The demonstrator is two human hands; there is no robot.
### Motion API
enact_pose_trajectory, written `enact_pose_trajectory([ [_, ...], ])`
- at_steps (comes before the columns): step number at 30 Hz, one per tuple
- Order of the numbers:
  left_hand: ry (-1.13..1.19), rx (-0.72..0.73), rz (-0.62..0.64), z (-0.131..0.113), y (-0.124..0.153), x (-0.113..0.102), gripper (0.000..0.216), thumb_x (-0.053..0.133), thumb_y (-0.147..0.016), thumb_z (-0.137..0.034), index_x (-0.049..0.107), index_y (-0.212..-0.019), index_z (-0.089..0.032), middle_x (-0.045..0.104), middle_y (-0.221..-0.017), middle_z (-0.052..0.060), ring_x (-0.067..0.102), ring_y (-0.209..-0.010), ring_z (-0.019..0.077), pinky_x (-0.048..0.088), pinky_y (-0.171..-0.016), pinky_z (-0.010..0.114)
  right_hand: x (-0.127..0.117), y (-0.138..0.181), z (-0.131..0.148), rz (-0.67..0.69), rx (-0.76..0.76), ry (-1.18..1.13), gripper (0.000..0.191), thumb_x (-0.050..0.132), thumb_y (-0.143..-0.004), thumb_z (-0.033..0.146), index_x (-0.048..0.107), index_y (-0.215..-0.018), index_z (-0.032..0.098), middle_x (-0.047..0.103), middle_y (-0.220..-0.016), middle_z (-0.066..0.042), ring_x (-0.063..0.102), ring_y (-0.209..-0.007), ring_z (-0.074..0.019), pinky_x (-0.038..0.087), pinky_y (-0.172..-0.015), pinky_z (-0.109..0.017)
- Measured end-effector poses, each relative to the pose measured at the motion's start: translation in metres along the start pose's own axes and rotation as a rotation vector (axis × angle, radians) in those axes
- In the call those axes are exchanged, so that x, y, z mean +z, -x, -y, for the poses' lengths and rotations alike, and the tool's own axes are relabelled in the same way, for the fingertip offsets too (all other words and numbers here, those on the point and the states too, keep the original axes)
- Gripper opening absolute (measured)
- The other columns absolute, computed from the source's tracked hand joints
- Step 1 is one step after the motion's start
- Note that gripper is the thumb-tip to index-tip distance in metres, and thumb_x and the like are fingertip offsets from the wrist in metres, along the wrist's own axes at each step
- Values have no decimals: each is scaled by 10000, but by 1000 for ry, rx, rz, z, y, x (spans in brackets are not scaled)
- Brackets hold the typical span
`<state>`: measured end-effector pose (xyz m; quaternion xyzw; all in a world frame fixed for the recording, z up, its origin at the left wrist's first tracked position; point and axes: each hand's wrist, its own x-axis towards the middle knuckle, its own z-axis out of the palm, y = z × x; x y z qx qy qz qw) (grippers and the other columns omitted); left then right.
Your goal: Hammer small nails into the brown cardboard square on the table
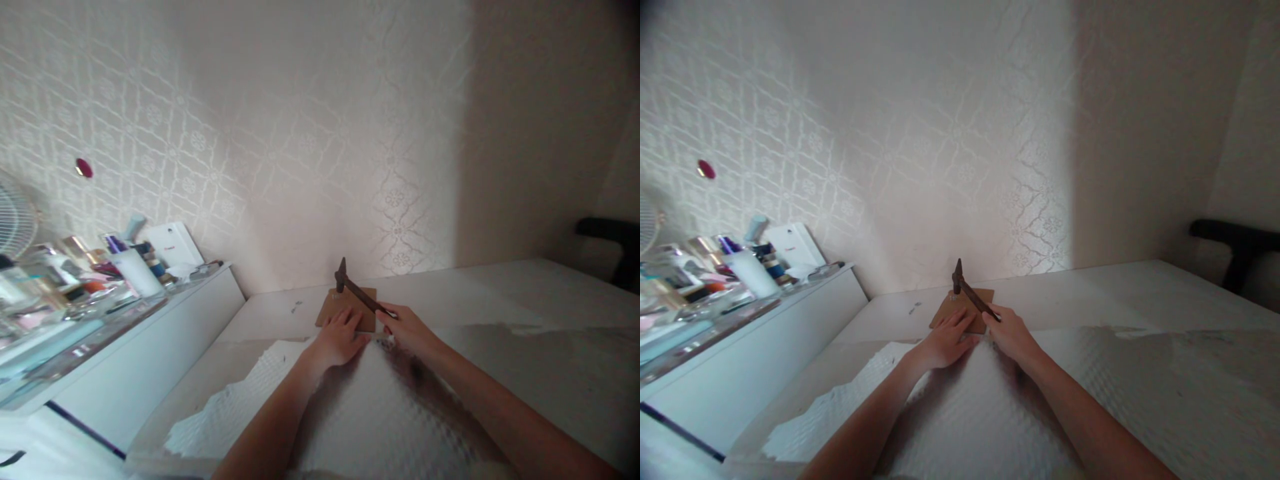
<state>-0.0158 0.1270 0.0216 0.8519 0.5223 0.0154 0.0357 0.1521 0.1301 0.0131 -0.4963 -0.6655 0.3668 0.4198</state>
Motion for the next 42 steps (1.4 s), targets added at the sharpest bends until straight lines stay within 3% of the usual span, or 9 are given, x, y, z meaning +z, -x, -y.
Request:
enact_pose_trajectory([
  [42,16,-21,29,-2,1,-3,656,195,-827,-577,180,-1346,-176,161,-1403,104,115,-1278,261,161,-1003,446,2,2,2,0,26,-18,391,392,-756,322,600,-1043,155,472,-457,29,377,-345,-75,316,-384,-192],
])
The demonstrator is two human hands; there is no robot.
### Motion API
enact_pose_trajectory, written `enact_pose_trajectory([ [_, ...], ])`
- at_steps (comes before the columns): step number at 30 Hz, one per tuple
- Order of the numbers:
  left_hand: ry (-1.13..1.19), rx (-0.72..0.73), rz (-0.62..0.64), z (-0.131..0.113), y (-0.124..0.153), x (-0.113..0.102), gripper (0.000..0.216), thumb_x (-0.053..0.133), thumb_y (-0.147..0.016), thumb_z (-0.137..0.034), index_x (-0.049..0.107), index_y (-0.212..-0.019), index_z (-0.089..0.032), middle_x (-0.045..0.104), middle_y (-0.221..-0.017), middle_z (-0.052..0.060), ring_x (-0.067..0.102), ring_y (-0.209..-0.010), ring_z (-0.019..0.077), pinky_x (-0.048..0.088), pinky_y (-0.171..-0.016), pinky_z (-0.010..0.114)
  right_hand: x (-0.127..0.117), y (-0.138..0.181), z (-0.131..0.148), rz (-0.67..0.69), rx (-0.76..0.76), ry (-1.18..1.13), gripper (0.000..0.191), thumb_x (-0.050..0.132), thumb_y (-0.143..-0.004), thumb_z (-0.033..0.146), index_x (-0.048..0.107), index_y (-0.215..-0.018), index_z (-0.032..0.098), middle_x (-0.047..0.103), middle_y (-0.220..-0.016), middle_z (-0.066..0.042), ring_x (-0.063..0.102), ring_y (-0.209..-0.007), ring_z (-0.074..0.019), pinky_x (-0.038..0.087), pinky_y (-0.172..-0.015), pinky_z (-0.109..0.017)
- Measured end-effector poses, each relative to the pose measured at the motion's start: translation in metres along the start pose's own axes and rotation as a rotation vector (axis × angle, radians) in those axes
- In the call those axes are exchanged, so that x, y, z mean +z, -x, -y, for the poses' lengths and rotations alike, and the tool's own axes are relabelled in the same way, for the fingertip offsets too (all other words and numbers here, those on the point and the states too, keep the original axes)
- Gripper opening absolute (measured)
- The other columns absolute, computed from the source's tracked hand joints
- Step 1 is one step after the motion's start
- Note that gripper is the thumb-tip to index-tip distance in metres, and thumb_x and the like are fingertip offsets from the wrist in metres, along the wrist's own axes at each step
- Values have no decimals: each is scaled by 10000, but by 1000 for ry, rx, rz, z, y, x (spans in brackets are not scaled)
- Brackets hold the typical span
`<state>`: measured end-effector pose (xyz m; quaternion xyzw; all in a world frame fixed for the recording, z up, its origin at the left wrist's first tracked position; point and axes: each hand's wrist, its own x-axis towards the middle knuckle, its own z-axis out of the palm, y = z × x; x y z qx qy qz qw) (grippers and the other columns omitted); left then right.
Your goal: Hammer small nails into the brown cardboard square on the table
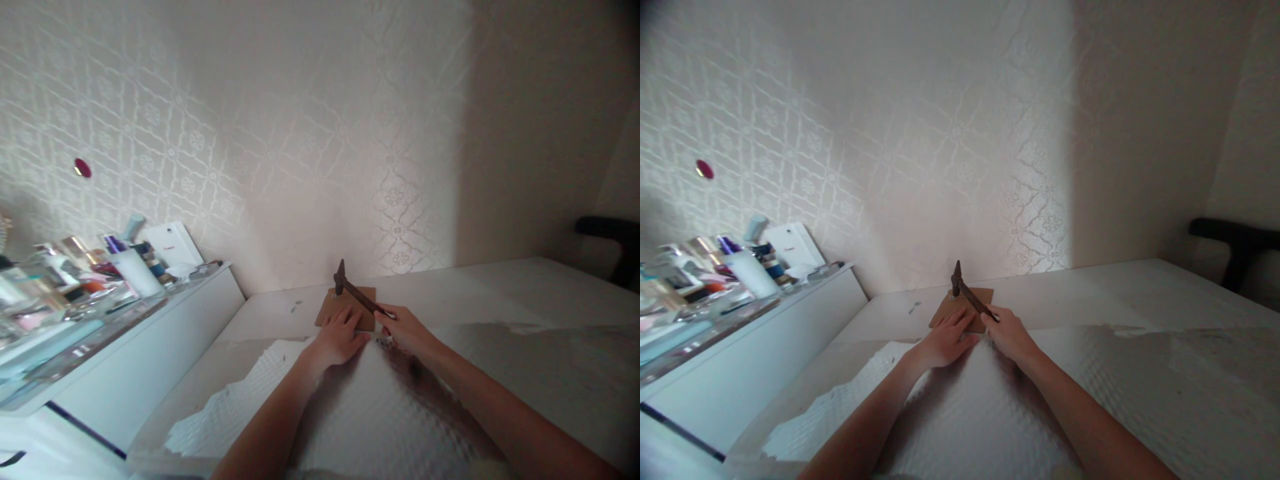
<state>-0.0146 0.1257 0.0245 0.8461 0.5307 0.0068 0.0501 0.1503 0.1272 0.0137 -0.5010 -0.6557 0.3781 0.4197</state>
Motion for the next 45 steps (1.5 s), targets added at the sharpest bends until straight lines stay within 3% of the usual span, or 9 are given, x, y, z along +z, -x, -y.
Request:
enact_pose_trajectory([
  [45,-5,2,-5,0,0,0,652,202,-830,-568,186,-1344,-167,177,-1397,117,115,-1278,258,154,-1004,441,-1,0,2,-2,-1,9,395,395,-758,313,598,-1057,154,508,-472,15,447,-391,-98,361,-417,-208],
])
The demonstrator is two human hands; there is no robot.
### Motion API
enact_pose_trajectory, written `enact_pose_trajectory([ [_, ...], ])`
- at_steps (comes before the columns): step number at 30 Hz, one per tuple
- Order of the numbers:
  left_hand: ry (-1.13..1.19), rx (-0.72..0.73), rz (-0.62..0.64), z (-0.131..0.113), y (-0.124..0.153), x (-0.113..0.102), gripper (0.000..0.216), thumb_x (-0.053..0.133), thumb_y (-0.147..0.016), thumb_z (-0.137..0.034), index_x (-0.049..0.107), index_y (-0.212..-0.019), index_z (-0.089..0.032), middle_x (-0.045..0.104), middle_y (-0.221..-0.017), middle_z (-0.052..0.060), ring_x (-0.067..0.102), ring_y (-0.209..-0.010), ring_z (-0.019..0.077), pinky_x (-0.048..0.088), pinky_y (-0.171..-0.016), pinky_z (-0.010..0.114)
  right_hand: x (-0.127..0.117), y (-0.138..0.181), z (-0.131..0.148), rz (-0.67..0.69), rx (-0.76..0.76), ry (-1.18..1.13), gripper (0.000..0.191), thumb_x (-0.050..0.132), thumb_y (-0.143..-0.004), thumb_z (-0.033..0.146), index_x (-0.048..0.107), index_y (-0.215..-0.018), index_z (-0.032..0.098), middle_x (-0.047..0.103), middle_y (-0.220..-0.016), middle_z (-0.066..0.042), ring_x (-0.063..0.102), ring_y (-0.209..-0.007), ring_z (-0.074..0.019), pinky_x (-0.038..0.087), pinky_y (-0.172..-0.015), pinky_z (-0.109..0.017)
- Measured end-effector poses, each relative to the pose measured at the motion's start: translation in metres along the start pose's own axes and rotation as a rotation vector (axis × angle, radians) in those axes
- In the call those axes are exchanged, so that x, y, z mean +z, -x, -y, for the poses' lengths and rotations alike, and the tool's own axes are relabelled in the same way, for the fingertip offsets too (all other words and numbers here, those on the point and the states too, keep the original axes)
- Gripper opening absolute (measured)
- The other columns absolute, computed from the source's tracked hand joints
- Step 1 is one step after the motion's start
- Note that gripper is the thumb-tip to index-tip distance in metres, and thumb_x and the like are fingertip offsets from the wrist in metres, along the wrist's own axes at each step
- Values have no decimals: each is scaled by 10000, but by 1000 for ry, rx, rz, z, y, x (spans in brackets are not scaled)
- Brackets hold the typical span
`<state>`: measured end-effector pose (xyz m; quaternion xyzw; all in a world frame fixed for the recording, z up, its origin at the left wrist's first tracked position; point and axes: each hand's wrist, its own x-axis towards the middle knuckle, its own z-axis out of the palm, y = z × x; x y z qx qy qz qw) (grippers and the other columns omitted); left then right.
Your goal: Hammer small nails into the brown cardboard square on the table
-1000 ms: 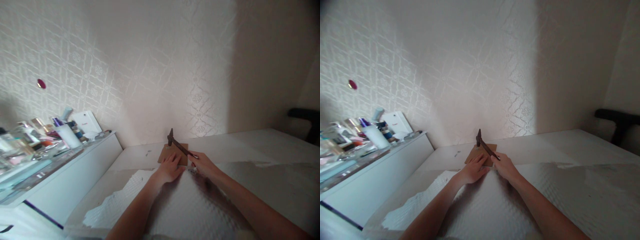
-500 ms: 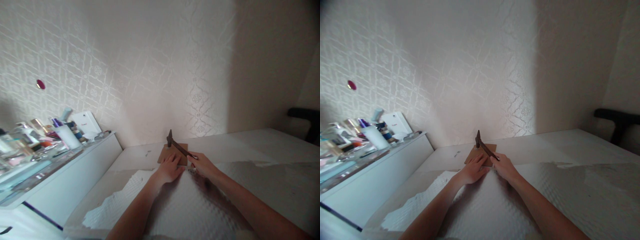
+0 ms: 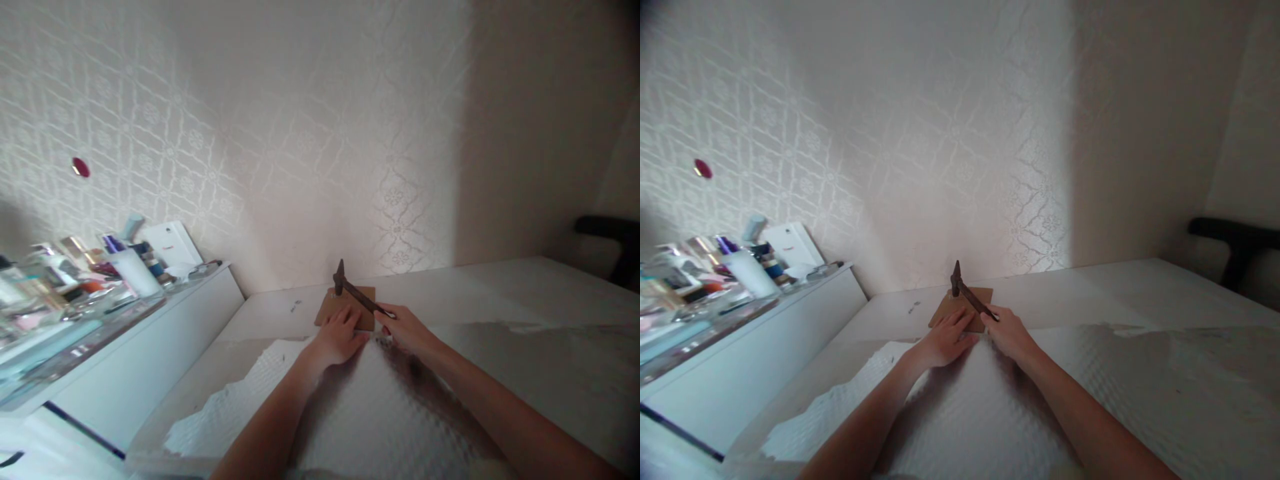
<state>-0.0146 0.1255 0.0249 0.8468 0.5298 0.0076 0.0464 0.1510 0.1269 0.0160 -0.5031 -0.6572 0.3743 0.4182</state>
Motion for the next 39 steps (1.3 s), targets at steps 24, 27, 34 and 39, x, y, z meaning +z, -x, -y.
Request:
enact_pose_trajectory([
  [24,-12,11,-9,2,-1,2,653,217,-833,-560,188,-1346,-158,182,-1394,124,133,-1273,264,167,-1003,430,-2,-1,0,20,-50,89,410,372,-765,314,583,-1077,154,587,-652,-30,488,-502,-114,352,-487,-211],
  [27,-25,9,-8,1,-1,2,649,214,-835,-553,190,-1344,-152,195,-1390,127,136,-1273,262,160,-1005,431,-2,-2,0,35,-54,111,415,375,-761,311,585,-1073,135,588,-675,-38,497,-527,-120,353,-503,-216],
  [34,-18,10,-14,5,-3,5,664,192,-826,-580,184,-1346,-167,179,-1398,111,120,-1277,260,160,-1005,431,-1,-2,-1,35,-73,118,423,366,-766,315,577,-1090,143,601,-700,-47,517,-563,-134,365,-529,-227],
  [39,-11,8,-5,5,-4,6,664,188,-823,-589,175,-1348,-182,176,-1400,97,113,-1278,256,156,-1005,433,-2,0,0,29,-69,120,410,380,-761,305,583,-1082,150,610,-710,-49,529,-583,-141,375,-544,-231],
])
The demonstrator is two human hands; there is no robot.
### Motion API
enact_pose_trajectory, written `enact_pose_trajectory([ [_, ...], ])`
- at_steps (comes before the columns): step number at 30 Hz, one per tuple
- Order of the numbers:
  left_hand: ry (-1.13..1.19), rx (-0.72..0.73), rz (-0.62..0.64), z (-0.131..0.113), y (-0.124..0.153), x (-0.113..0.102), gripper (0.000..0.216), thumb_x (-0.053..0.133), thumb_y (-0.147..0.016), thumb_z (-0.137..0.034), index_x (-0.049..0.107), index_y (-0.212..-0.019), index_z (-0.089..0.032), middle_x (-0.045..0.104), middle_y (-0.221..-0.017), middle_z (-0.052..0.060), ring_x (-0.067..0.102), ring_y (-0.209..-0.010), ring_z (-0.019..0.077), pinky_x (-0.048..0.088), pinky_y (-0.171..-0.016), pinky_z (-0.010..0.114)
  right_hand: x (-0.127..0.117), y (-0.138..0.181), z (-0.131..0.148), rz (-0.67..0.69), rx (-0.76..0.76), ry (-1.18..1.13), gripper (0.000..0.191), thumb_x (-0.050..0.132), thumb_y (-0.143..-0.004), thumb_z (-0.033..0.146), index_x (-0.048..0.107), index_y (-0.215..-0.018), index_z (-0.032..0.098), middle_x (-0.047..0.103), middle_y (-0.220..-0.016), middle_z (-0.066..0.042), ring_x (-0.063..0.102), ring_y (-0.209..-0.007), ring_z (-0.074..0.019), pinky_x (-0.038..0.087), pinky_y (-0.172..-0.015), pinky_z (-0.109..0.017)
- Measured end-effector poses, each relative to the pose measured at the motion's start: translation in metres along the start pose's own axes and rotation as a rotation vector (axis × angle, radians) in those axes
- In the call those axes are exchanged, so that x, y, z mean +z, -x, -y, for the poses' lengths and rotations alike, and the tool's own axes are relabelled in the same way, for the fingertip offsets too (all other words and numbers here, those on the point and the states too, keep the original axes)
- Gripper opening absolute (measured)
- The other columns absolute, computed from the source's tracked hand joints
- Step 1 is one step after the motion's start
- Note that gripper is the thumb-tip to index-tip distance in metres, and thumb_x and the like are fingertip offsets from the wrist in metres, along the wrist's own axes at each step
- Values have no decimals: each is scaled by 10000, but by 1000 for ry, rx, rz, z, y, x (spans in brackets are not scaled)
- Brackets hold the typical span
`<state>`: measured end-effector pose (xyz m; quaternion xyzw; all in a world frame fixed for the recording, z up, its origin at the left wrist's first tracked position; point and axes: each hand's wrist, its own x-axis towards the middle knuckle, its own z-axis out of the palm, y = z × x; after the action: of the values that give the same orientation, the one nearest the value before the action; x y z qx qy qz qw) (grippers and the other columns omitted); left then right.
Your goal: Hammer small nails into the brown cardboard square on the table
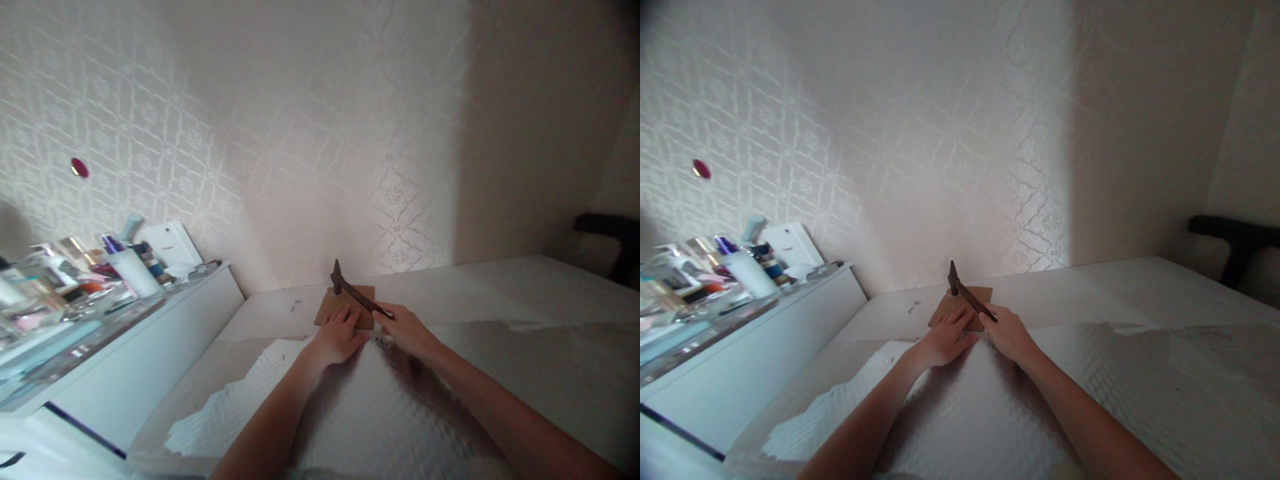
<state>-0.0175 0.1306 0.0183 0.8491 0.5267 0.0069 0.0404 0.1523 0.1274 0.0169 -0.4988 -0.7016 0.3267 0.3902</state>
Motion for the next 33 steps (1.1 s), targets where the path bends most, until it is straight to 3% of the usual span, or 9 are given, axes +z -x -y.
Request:
enact_pose_trajectory([
  [11,-10,-8,26,-2,0,-3,674,201,-823,-584,163,-1352,-167,163,-1402,113,107,-1279,261,157,-1005,437,0,0,1,-8,-26,-42,406,372,-766,306,586,-1080,162,594,-655,-33,504,-532,-123,365,-506,-220],
  [24,-5,-4,1,-3,2,-4,658,196,-828,-574,184,-1346,-167,181,-1396,120,124,-1277,250,157,-1007,427,0,-1,0,-39,59,-77,394,380,-761,325,610,-1035,160,521,-497,8,447,-412,-98,356,-446,-208],
  [33,-11,-7,4,-3,2,-4,667,196,-828,-577,167,-1350,-163,165,-1400,118,125,-1275,263,165,-1002,438,1,1,1,-7,19,-87,409,376,-759,331,596,-1062,165,540,-544,-2,444,-427,-100,360,-451,-214],
])
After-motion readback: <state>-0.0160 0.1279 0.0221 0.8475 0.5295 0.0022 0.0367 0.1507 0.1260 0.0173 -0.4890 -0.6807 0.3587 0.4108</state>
